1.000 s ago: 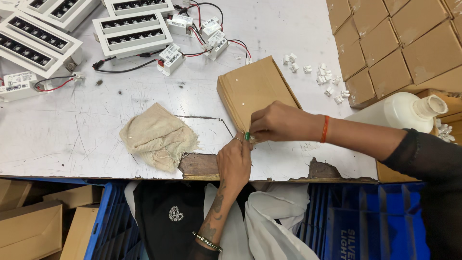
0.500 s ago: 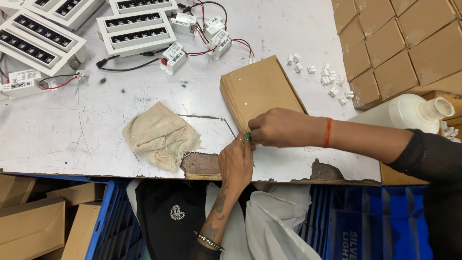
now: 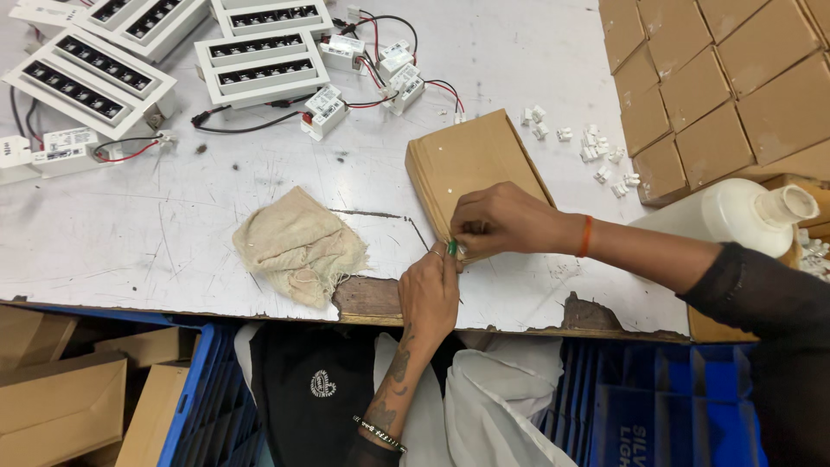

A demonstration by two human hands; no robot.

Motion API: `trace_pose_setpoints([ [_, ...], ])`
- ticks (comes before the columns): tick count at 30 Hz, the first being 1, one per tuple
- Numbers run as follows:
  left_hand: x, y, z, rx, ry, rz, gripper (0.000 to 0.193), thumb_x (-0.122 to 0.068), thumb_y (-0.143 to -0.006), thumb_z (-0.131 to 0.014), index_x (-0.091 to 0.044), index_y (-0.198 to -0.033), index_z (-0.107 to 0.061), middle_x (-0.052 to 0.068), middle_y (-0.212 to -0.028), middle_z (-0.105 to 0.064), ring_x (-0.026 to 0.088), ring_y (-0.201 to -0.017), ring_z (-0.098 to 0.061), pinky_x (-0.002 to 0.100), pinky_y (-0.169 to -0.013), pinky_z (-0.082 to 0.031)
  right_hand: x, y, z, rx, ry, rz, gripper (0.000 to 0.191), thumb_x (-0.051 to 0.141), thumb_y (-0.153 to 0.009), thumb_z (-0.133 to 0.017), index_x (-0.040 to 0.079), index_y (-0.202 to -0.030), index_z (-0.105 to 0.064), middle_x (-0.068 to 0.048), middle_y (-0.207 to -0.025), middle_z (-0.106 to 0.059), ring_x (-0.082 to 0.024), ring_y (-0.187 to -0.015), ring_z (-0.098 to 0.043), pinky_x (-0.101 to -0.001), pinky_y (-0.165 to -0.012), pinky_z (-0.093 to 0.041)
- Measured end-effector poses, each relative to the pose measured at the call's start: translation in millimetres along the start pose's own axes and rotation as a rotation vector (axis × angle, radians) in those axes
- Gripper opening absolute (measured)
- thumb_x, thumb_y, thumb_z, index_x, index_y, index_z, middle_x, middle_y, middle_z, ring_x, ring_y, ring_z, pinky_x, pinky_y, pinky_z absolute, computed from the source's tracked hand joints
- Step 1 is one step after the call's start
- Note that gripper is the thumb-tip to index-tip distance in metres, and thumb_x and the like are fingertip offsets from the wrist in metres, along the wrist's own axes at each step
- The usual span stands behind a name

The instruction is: The person seals a small cardboard box by applying white adhesive dots to the flaps and pressing them together. They use a metal tool to smooth the edges and ensure the seal is secure.

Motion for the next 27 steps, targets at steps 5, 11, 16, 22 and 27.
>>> trace_pose_setpoints([
  [5, 3.4, -0.4, -3.0, 0.003, -0.014, 0.013, 0.029, -0.023, -0.103, -0.048, -0.003, -0.09, -0.065, 0.012, -0.079, -0.076, 0.038, -0.076, -0.071, 0.05, -0.068, -0.052, 16.9, 6.7, 4.0, 0.014, 0.059, 0.173, 0.015, 0.014, -0.083, -0.075, 0.003, -0.093, -0.076, -0.007, -0.09, -0.073, -0.026, -0.069, -0.072, -0.036, -0.063, -0.057],
  [11, 1.1, 0.9, -1.4, 0.011, -0.012, 0.003, 0.027, -0.019, -0.103, -0.047, -0.004, -0.089, -0.064, 0.013, -0.076, -0.074, 0.039, -0.075, -0.07, 0.051, -0.068, -0.051, 29.4, 10.2, -5.8, 0.064, 0.228, 0.267, 0.016, 0.018, -0.083, -0.076, 0.003, -0.089, -0.074, -0.01, -0.084, -0.068, -0.031, -0.067, -0.068, -0.0421, -0.061, -0.054],
  [16, -1.0, 1.0, 1.2, -0.008, 0.027, -0.01, 0.025, -0.019, -0.102, -0.047, -0.004, -0.089, -0.063, 0.013, -0.077, -0.074, 0.039, -0.076, -0.071, 0.051, -0.068, -0.051, 34.9, 11.2, -7.6, 0.034, 0.26, 0.342, 0.017, 0.018, -0.083, -0.075, 0.002, -0.087, -0.07, -0.011, -0.083, -0.065, -0.031, -0.07, -0.067, -0.0427, -0.062, -0.054],
  [22, 3.4, 0.2, -3.5, -0.001, -0.014, 0.005, 0.027, -0.019, -0.102, -0.047, -0.004, -0.088, -0.064, 0.014, -0.075, -0.073, 0.04, -0.073, -0.07, 0.052, -0.067, -0.05, 33.0, 18.1, -8.1, -0.046, 0.267, 0.364, 0.019, 0.018, -0.084, -0.075, 0.001, -0.09, -0.07, -0.011, -0.089, -0.067, -0.029, -0.076, -0.069, -0.0406, -0.066, -0.056],
  [27, 0.2, 0.1, -0.4, -0.001, 0.008, -0.016, 0.027, -0.02, -0.102, -0.048, -0.003, -0.089, -0.064, 0.014, -0.075, -0.073, 0.04, -0.073, -0.069, 0.052, -0.066, -0.05, -4.2, 8.4, 8.0, -0.001, 0.002, 0.008, 0.015, 0.013, -0.087, -0.072, 0.007, -0.1, -0.077, -0.006, -0.097, -0.073, -0.022, -0.073, -0.074, -0.0329, -0.067, -0.06],
])
Point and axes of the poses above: each hand's wrist, its own y-axis away from the middle knuckle, its own z-axis out of the back of the hand, x = y × z, the point moved 10 cm from there along -y, towards the middle knuckle
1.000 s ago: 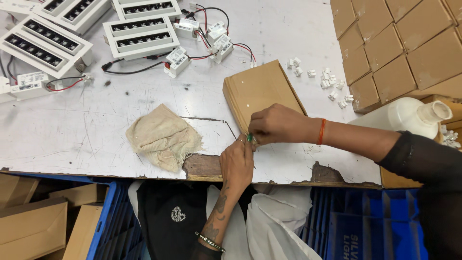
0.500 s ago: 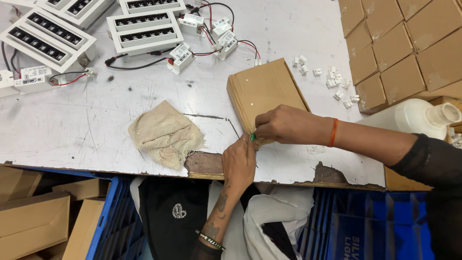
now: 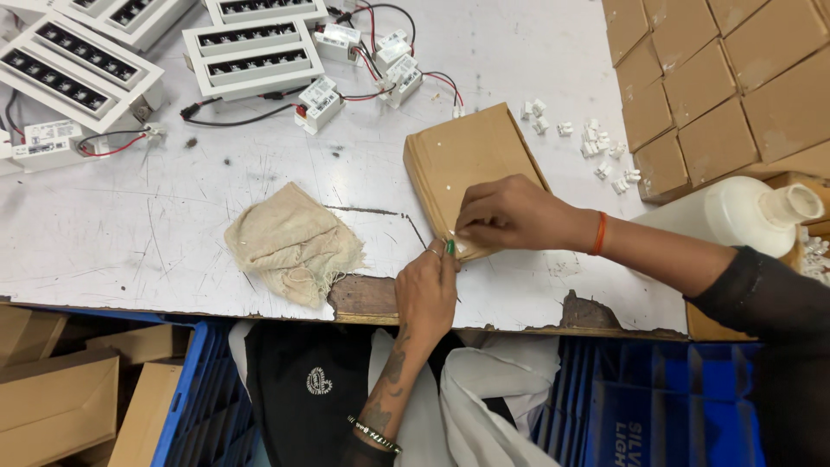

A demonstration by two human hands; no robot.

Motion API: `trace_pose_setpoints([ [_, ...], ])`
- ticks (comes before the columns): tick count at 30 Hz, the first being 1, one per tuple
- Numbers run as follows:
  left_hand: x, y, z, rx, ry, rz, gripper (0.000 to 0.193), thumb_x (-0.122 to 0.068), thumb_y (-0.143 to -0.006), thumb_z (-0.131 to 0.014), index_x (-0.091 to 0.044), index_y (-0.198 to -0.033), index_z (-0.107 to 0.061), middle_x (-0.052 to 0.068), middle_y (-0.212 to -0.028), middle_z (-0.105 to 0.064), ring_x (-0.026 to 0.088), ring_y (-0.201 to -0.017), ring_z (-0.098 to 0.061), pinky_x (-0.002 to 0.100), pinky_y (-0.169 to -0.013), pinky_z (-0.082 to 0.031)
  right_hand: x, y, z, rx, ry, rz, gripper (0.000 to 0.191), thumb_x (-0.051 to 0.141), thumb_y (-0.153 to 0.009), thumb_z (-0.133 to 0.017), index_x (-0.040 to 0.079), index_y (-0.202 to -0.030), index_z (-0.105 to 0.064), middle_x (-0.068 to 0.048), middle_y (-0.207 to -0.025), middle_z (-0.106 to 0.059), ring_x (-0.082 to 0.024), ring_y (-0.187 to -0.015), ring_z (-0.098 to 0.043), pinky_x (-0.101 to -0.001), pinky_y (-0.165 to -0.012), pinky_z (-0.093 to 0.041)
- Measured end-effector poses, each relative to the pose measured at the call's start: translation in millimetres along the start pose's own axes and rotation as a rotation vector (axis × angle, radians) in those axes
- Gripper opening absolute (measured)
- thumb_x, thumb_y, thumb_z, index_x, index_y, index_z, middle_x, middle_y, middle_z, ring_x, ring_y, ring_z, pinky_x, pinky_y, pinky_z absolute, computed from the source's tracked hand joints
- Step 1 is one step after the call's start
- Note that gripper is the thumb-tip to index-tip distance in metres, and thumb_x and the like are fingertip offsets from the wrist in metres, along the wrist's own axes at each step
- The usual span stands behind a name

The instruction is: The person seals a small cardboard box by applying white adhesive dots to the flaps and pressing them together. They use a metal tool to smooth the edges and ensure the seal is secure.

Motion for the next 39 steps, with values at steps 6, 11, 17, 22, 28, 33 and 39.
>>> trace_pose_setpoints([
  [6, 6.1, -6.5, 32.0, 0.01, -0.052, -0.01, 0.022, -0.022, -0.099, -0.057, -0.003, -0.09, -0.065, 0.02, -0.068, -0.065, 0.04, -0.063, -0.066, 0.049, -0.059, -0.049, 35.7, 16.5, 15.8, -0.149, 0.083, 0.254, 0.014, 0.014, -0.085, -0.075, 0.006, -0.097, -0.078, -0.01, -0.099, -0.072, -0.026, -0.08, -0.072, -0.0367, -0.07, -0.058],
  [11, 10.2, -0.6, 78.8, -0.146, -0.108, -0.028, 0.024, -0.02, -0.102, -0.059, -0.002, -0.088, -0.063, 0.015, -0.067, -0.063, 0.031, -0.059, -0.062, 0.043, -0.057, -0.047, 25.5, 14.1, -4.5, -0.173, -0.091, 0.073, 0.014, 0.017, -0.087, -0.076, 0.005, -0.094, -0.078, -0.006, -0.095, -0.074, -0.021, -0.074, -0.073, -0.0319, -0.065, -0.058],
  [17, -26.0, 38.9, 75.6, -0.342, -0.157, -0.197, 0.082, -0.037, -0.081, -0.082, 0.004, -0.142, -0.044, 0.025, -0.128, -0.059, 0.041, -0.115, -0.062, 0.048, -0.095, -0.051, 10.4, 4.3, -24.5, -0.286, -0.497, -0.028, 0.014, 0.012, -0.096, -0.069, 0.002, -0.105, -0.075, -0.007, -0.1, -0.071, -0.013, -0.077, -0.07, -0.0252, -0.068, -0.057],
  [22, -37.4, 50.0, 41.6, -0.325, -0.193, -0.141, 0.145, -0.056, -0.057, -0.094, 0.008, -0.155, -0.007, 0.037, -0.16, -0.02, 0.051, -0.147, -0.025, 0.06, -0.118, -0.019, 26.5, 5.1, -25.8, -0.327, -0.291, 0.059, 0.023, 0.006, -0.091, -0.064, 0.002, -0.111, -0.074, -0.009, -0.108, -0.07, -0.022, -0.089, -0.07, -0.0331, -0.078, -0.057],
  [28, -39.1, 43.1, 27.5, -0.378, -0.217, -0.128, 0.148, -0.052, -0.057, -0.095, 0.006, -0.157, -0.003, 0.037, -0.163, -0.011, 0.049, -0.154, -0.014, 0.064, -0.123, -0.007, 69.2, 7.7, -34.9, -0.287, 0.197, 0.293, 0.042, 0.01, -0.086, -0.067, 0.001, -0.127, -0.067, -0.015, -0.128, -0.061, -0.037, -0.115, -0.057, -0.0469, -0.099, -0.047],
  [33, -44.2, 44.3, 27.7, -0.354, -0.205, -0.201, 0.15, -0.055, -0.059, -0.096, 0.003, -0.158, 0.0, 0.033, -0.163, -0.014, 0.048, -0.153, -0.017, 0.064, -0.123, -0.01, 53.3, -6.3, -19.5, -0.356, 0.179, 0.127, 0.036, 0.007, -0.09, -0.064, -0.002, -0.125, -0.067, -0.018, -0.122, -0.06, -0.036, -0.105, -0.061, -0.0426, -0.091, -0.052],
  [39, -32.9, 47.4, 32.4, -0.204, -0.025, -0.212, 0.154, -0.053, -0.056, -0.097, 0.003, -0.16, 0.002, 0.035, -0.165, -0.011, 0.052, -0.153, -0.015, 0.066, -0.122, -0.014, 39.6, -26.6, -8.1, -0.238, 0.082, 0.128, 0.013, 0.013, -0.086, -0.073, 0.005, -0.095, -0.077, -0.009, -0.094, -0.071, -0.029, -0.081, -0.07, -0.0401, -0.071, -0.055],
])
Point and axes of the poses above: each hand's wrist, its own y-axis away from the middle knuckle, its own z-axis out of the back of the hand, x = y × z, the point moved 10 cm from there along -y, towards the middle knuckle
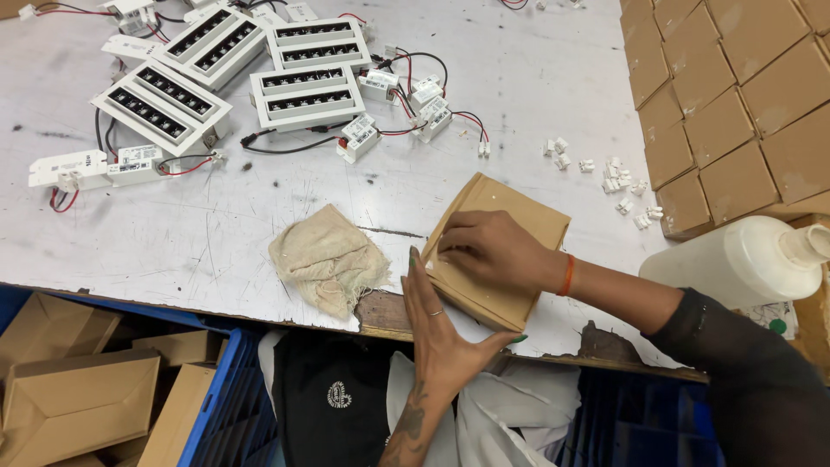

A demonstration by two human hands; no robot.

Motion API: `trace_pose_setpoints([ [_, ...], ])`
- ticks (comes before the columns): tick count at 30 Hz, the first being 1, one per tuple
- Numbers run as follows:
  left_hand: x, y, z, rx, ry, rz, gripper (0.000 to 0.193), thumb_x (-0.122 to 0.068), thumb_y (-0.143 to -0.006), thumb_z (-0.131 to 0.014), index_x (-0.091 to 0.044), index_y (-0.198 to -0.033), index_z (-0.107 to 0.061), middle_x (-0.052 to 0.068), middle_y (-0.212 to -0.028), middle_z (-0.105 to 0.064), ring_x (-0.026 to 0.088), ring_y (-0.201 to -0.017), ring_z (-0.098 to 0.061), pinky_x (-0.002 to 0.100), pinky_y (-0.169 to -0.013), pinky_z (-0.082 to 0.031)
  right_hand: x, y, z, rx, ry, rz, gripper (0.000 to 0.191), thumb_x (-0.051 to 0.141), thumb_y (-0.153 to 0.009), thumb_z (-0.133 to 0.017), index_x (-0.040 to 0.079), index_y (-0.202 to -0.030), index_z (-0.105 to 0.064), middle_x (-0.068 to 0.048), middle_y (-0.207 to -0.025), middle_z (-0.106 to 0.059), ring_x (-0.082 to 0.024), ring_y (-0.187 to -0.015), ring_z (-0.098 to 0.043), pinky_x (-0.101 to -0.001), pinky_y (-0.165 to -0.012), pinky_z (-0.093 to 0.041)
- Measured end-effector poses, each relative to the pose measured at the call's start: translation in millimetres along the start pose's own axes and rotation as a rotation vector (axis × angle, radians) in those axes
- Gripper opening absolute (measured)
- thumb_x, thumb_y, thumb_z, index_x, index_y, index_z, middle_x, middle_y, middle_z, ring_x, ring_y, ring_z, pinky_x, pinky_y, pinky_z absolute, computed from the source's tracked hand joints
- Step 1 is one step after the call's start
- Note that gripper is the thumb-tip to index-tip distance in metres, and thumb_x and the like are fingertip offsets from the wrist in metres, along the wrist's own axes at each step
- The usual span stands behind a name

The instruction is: The person seals a small cardboard box by applying white adhesive dots to the flaps and pressing them together. They use a metal tool to smooth the edges and ensure the seal is secure.

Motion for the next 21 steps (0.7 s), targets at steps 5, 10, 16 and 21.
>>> trace_pose_setpoints([
  [5, -3.4, 14.0, 14.1, -0.088, -0.194, -0.153, 0.121, -0.055, -0.061, -0.094, -0.008, -0.152, -0.03, 0.03, -0.151, -0.028, 0.048, -0.143, -0.031, 0.068, -0.118, -0.021, 6.1, -7.8, -1.2, 0.008, -0.044, 0.034, 0.011, 0.013, -0.088, -0.072, 0.005, -0.095, -0.076, -0.008, -0.098, -0.072, -0.029, -0.081, -0.072, -0.0388, -0.072, -0.057],
  [10, 5.9, 23.8, 18.7, -0.129, -0.281, -0.202, 0.085, -0.048, -0.075, -0.088, -0.007, -0.14, -0.052, 0.021, -0.131, -0.05, 0.041, -0.126, -0.047, 0.064, -0.113, -0.034, 13.3, -13.9, -0.9, 0.055, -0.032, 0.097, 0.011, 0.013, -0.088, -0.072, 0.007, -0.096, -0.076, -0.006, -0.099, -0.072, -0.028, -0.079, -0.072, -0.038, -0.071, -0.058],
  [16, 7.8, 20.4, 16.1, -0.116, -0.283, -0.245, 0.076, -0.042, -0.081, -0.087, -0.009, -0.141, -0.056, 0.018, -0.123, -0.054, 0.036, -0.117, -0.055, 0.057, -0.104, -0.044, 20.2, -15.3, -1.5, 0.122, -0.026, 0.204, 0.02, 0.012, -0.085, -0.073, 0.01, -0.104, -0.078, -0.006, -0.1, -0.071, -0.024, -0.077, -0.073, -0.0353, -0.067, -0.058],
  [21, 5.0, 17.1, 19.7, -0.13, -0.303, -0.256, 0.071, -0.04, -0.081, -0.086, -0.009, -0.138, -0.059, 0.018, -0.123, -0.056, 0.037, -0.114, -0.058, 0.052, -0.098, -0.048, 22.8, -12.6, -13.5, 0.175, 0.125, 0.273, 0.024, 0.011, -0.081, -0.071, 0.007, -0.103, -0.076, -0.006, -0.1, -0.071, -0.026, -0.078, -0.072, -0.0367, -0.065, -0.057],
])
Point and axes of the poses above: each hand's wrist, its own y-axis away from the middle knuckle, its own z-axis out of the back of the hand, x = y × z, the point moved 10 cm from there along -y, towards the middle knuckle
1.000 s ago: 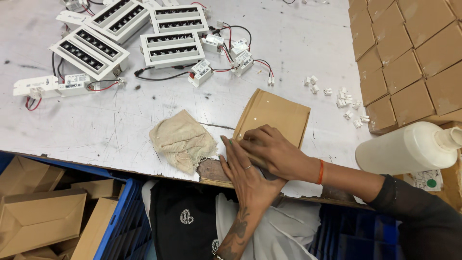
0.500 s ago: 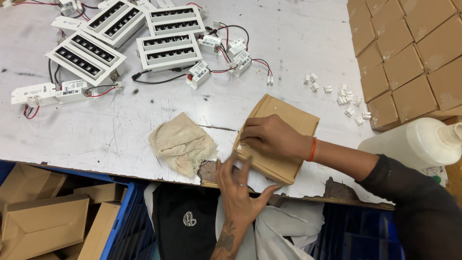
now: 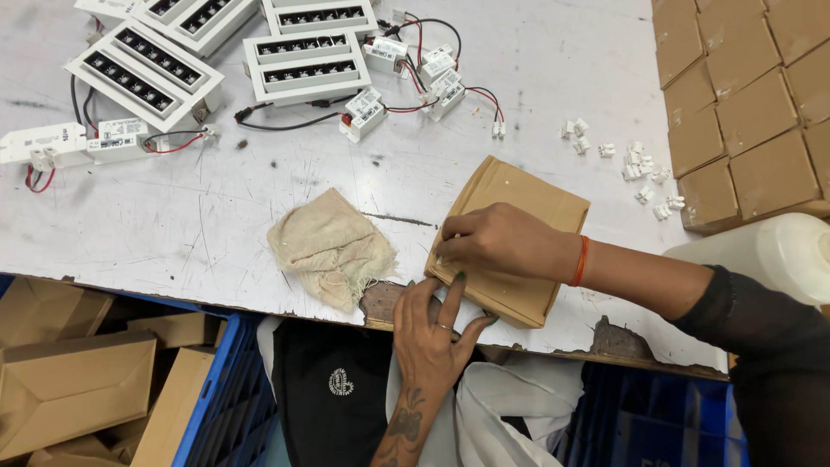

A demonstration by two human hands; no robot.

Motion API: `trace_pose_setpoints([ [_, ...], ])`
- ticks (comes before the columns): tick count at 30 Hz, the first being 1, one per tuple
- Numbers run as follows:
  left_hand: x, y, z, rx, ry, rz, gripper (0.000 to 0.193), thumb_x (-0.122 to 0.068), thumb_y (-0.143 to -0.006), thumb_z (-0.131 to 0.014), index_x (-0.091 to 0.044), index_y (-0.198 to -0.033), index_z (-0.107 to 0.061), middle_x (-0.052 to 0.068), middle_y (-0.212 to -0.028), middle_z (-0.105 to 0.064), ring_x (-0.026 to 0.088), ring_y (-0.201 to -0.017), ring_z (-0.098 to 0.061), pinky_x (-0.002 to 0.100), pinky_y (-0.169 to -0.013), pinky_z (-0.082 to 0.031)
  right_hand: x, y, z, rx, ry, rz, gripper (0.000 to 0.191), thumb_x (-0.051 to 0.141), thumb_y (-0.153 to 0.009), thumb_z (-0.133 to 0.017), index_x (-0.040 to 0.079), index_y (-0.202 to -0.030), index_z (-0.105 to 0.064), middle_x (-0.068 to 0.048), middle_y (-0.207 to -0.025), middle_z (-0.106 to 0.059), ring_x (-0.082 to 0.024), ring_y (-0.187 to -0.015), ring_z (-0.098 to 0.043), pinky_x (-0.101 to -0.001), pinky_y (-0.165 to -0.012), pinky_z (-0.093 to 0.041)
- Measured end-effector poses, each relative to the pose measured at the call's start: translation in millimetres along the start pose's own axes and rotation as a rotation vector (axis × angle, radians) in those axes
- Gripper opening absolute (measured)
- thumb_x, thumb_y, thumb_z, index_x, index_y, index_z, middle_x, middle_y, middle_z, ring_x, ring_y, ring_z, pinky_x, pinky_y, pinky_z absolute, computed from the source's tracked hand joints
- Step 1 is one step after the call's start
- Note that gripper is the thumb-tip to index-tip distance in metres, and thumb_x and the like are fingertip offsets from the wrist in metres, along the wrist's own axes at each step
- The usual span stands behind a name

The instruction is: The person seals a small cardboard box by applying white adhesive dots to the flaps and pressing them together. They use a metal tool to smooth the edges and ensure the seal is secure.

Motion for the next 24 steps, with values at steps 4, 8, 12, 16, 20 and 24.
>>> trace_pose_setpoints([
  [4, 1.6, -2.3, -1.3, 0.022, 0.006, 0.009, 0.067, -0.039, -0.081, -0.086, -0.009, -0.136, -0.061, 0.017, -0.121, -0.057, 0.037, -0.113, -0.059, 0.05, -0.097, -0.051, 2.5, 2.4, -10.5, 0.047, 0.094, 0.042, 0.027, 0.013, -0.079, -0.069, 0.004, -0.105, -0.073, -0.008, -0.102, -0.069, -0.026, -0.083, -0.072, -0.037, -0.069, -0.058],
  [8, 3.2, -2.8, -2.2, 0.031, 0.022, 0.009, 0.067, -0.038, -0.082, -0.086, -0.01, -0.138, -0.062, 0.017, -0.122, -0.057, 0.036, -0.113, -0.06, 0.049, -0.095, -0.052, 6.7, 5.3, -18.9, 0.055, 0.189, 0.07, 0.029, 0.012, -0.077, -0.068, 0.003, -0.105, -0.071, -0.009, -0.106, -0.068, -0.026, -0.088, -0.072, -0.0372, -0.068, -0.059],
  [12, 4.3, -2.1, -3.6, 0.034, 0.027, 0.013, 0.067, -0.038, -0.081, -0.086, -0.01, -0.138, -0.062, 0.017, -0.123, -0.057, 0.037, -0.113, -0.059, 0.049, -0.095, -0.052, 11.3, 7.8, -18.8, 0.019, 0.244, 0.085, 0.033, 0.011, -0.076, -0.07, 0.001, -0.108, -0.071, -0.011, -0.108, -0.069, -0.027, -0.089, -0.072, -0.0375, -0.067, -0.058],
  [16, 4.9, -0.5, -4.2, 0.036, 0.018, 0.023, 0.068, -0.039, -0.08, -0.086, -0.01, -0.136, -0.062, 0.018, -0.123, -0.057, 0.038, -0.112, -0.059, 0.05, -0.094, -0.052, -3.8, 9.5, -10.0, -0.017, -0.003, -0.037, 0.034, 0.011, -0.075, -0.075, 0.003, -0.108, -0.073, -0.009, -0.103, -0.071, -0.028, -0.082, -0.072, -0.0378, -0.068, -0.058],
  [20, 3.9, 0.4, -3.2, 0.025, 0.014, 0.009, 0.067, -0.038, -0.081, -0.086, -0.009, -0.136, -0.062, 0.018, -0.123, -0.057, 0.038, -0.113, -0.059, 0.05, -0.094, -0.052, -7.4, 10.8, -12.6, -0.015, -0.017, -0.057, 0.031, 0.01, -0.076, -0.075, 0.006, -0.107, -0.075, -0.008, -0.101, -0.072, -0.027, -0.082, -0.073, -0.0369, -0.069, -0.058],
  [24, 3.4, 0.8, -3.2, 0.019, 0.021, -0.004, 0.067, -0.038, -0.082, -0.086, -0.007, -0.136, -0.061, 0.018, -0.123, -0.058, 0.037, -0.114, -0.06, 0.05, -0.095, -0.051, 3.5, 13.4, -18.0, -0.036, 0.145, 0.035, 0.033, 0.011, -0.078, -0.071, 0.003, -0.11, -0.072, -0.01, -0.103, -0.069, -0.028, -0.087, -0.072, -0.0373, -0.073, -0.059],
])
Point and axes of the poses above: each hand's wrist, its own y-axis away from the middle knuckle, its own z-axis out of the back of the hand, x = y × z, the point moved 10 cm from there along -y, towards the middle knuckle
